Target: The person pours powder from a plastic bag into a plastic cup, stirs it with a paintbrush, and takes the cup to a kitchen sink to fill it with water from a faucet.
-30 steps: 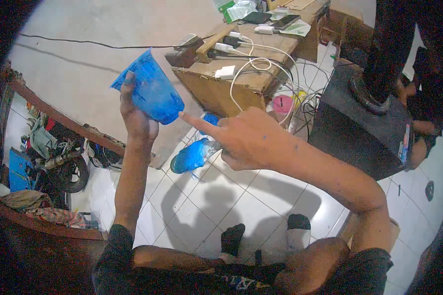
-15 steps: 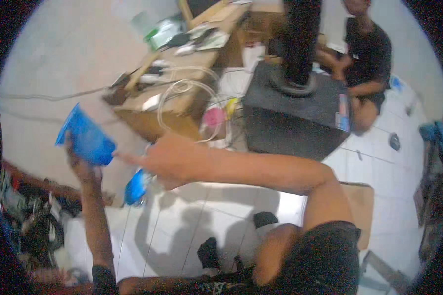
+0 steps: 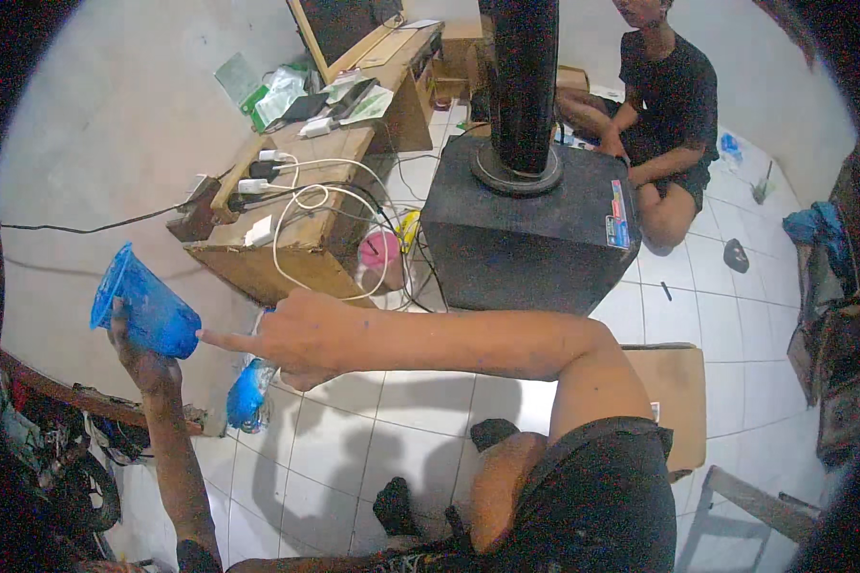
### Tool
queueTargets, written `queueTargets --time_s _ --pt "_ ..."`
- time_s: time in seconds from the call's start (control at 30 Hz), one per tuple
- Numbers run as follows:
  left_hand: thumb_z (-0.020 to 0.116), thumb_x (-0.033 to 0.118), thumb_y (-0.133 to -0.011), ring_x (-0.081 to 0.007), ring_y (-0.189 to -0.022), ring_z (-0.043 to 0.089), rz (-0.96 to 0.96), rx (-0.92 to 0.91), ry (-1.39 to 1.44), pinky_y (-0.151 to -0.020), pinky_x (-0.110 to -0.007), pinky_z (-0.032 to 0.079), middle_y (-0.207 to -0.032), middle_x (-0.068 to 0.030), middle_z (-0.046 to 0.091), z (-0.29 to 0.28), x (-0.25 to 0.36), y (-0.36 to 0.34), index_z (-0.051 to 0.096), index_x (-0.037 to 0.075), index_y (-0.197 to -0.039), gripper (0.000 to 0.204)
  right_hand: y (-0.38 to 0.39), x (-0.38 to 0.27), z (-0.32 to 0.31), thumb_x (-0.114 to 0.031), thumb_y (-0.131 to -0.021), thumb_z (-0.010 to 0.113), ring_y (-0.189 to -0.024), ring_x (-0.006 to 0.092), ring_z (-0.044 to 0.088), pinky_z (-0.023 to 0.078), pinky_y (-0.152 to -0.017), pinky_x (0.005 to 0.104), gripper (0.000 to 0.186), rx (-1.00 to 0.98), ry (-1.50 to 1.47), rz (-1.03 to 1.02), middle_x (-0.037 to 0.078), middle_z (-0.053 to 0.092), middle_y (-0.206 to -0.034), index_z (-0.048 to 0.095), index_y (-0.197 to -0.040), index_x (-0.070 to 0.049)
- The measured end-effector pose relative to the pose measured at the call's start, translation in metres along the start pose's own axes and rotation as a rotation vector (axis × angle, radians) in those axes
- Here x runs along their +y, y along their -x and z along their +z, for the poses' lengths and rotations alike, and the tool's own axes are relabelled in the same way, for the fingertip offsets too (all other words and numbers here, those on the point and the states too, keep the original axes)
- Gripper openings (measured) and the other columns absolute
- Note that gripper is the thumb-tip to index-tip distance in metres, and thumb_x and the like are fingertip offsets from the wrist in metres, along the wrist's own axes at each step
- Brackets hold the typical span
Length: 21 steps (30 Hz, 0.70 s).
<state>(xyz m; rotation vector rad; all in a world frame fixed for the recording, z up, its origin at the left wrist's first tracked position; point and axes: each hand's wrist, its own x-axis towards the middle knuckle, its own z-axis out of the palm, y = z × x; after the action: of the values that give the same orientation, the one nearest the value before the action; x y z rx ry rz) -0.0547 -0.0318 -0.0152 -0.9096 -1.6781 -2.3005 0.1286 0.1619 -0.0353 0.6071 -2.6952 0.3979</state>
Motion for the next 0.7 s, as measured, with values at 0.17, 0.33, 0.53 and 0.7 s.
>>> queueTargets --time_s 0.17,0.33,0.53,0.7 --pt "0.057 0.033 -0.090 -0.0246 -0.115 0.048 -0.108 0.004 0.031 -0.095 -0.044 0.045 -0.124 -0.0100 0.045 0.016 0.012 0.006 0.040 0.008 -0.124 0.046 0.002 0.000 0.001 -0.014 -0.067 0.068 -0.056 0.0291 0.060 0.047 -0.049 0.0401 0.099 -0.020 -0.004 0.005 0.010 0.059 -0.066 0.011 -0.148 -0.021" --pt "0.057 0.034 -0.090 -0.0256 -0.116 0.048 -0.098 -0.008 0.045 -0.096 -0.044 0.043 -0.124 -0.0097 0.045 0.008 0.005 0.005 0.039 0.008 -0.125 0.047 0.002 -0.001 0.000 -0.015 -0.068 0.068 -0.056 0.0290 0.060 0.048 -0.049 0.0399 0.099 -0.038 -0.022 0.008 0.010 0.059 -0.066 0.009 -0.148 -0.020" --pt "0.059 0.034 -0.087 -0.0264 -0.117 0.047 -0.083 -0.027 0.045 -0.097 -0.044 0.042 -0.124 -0.0098 0.046 0.006 0.002 0.008 0.040 0.009 -0.125 0.049 0.003 -0.002 0.001 -0.016 -0.068 0.069 -0.055 0.0294 0.059 0.048 -0.048 0.0398 0.100 -0.041 -0.015 0.002 0.011 0.059 -0.065 0.009 -0.148 -0.020" --pt "0.062 0.034 -0.084 -0.0268 -0.117 0.047 -0.164 -0.007 0.059 -0.097 -0.045 0.042 -0.124 -0.0098 0.046 0.010 0.004 0.008 0.042 0.010 -0.125 0.051 0.005 -0.004 -0.001 -0.017 -0.066 0.071 -0.055 0.0296 0.060 0.048 -0.048 0.0402 0.102 -0.052 -0.008 0.019 0.011 0.059 -0.066 0.009 -0.148 -0.020"
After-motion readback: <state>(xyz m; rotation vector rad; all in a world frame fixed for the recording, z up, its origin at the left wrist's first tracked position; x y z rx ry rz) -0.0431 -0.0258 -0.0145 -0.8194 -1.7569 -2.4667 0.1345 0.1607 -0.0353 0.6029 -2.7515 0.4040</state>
